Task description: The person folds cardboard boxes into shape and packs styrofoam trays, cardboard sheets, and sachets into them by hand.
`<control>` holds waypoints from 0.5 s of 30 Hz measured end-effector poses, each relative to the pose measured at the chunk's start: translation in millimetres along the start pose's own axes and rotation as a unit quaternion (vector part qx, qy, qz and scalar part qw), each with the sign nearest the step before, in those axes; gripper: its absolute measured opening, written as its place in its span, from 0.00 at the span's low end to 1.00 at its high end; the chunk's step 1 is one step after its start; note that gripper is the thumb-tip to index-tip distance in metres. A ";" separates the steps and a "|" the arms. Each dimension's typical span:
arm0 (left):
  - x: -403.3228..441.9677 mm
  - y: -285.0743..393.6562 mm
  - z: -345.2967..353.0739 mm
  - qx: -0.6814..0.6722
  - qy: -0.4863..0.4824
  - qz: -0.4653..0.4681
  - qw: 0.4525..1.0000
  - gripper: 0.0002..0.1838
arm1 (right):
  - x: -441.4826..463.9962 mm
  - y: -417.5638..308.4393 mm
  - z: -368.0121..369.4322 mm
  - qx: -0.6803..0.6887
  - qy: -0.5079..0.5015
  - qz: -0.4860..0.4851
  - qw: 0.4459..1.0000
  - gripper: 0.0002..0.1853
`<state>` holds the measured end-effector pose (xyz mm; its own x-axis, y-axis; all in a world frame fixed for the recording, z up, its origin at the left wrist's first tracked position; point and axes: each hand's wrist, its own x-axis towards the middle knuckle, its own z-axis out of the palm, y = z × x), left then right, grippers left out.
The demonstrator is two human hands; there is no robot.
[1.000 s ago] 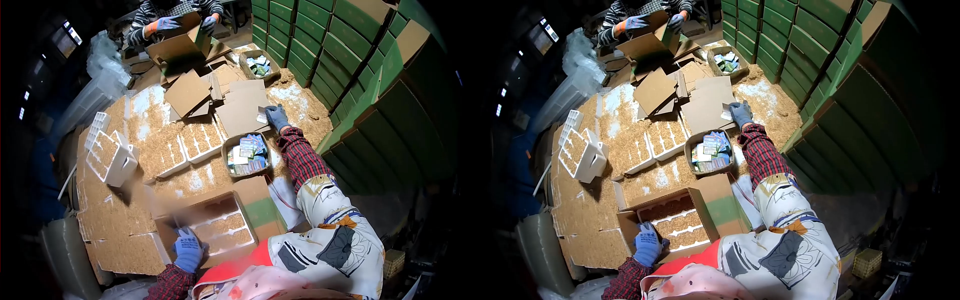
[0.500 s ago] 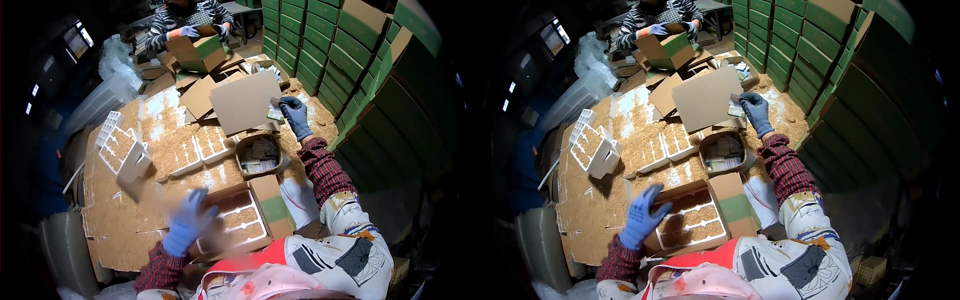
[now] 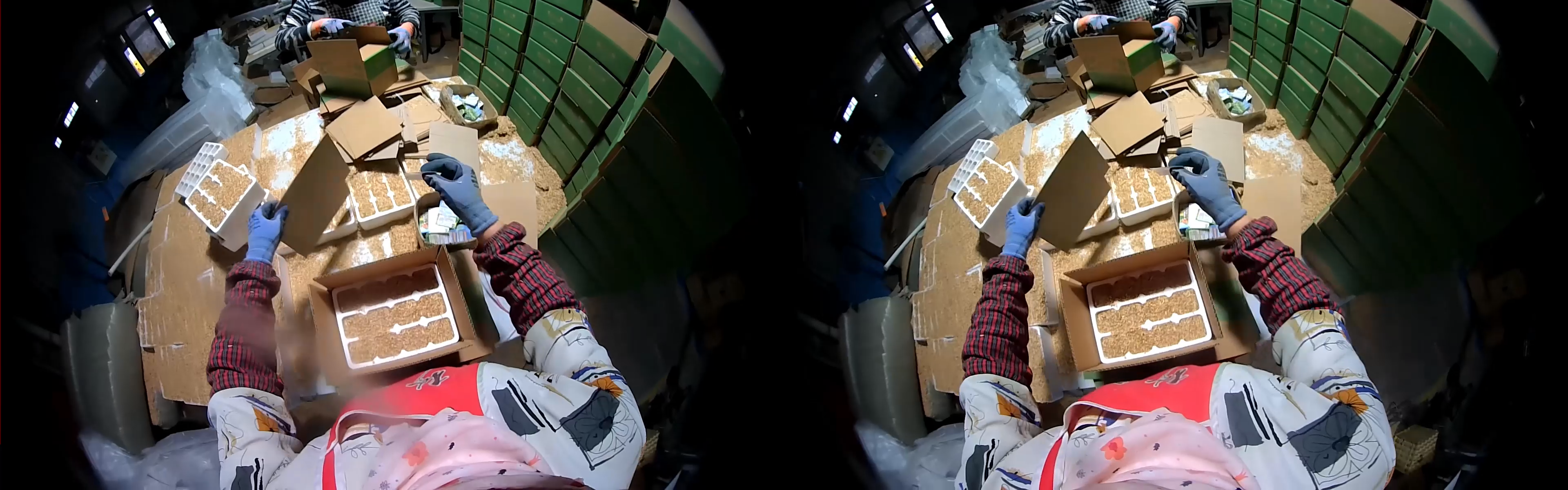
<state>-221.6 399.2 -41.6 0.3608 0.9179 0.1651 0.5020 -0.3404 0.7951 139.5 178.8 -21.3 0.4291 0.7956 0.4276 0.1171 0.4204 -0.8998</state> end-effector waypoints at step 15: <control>-163.4 137.1 -27.6 0.264 0.022 0.468 0.843 0.17 | -215.3 31.8 -117.5 -0.375 0.225 0.176 0.882 0.34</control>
<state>-233.4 208.2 56.5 0.7694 0.1997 0.6068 0.2977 -0.9525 -0.0639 156.0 -30.4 -152.2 0.8493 0.4949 0.1839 0.3924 -0.3587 -0.8470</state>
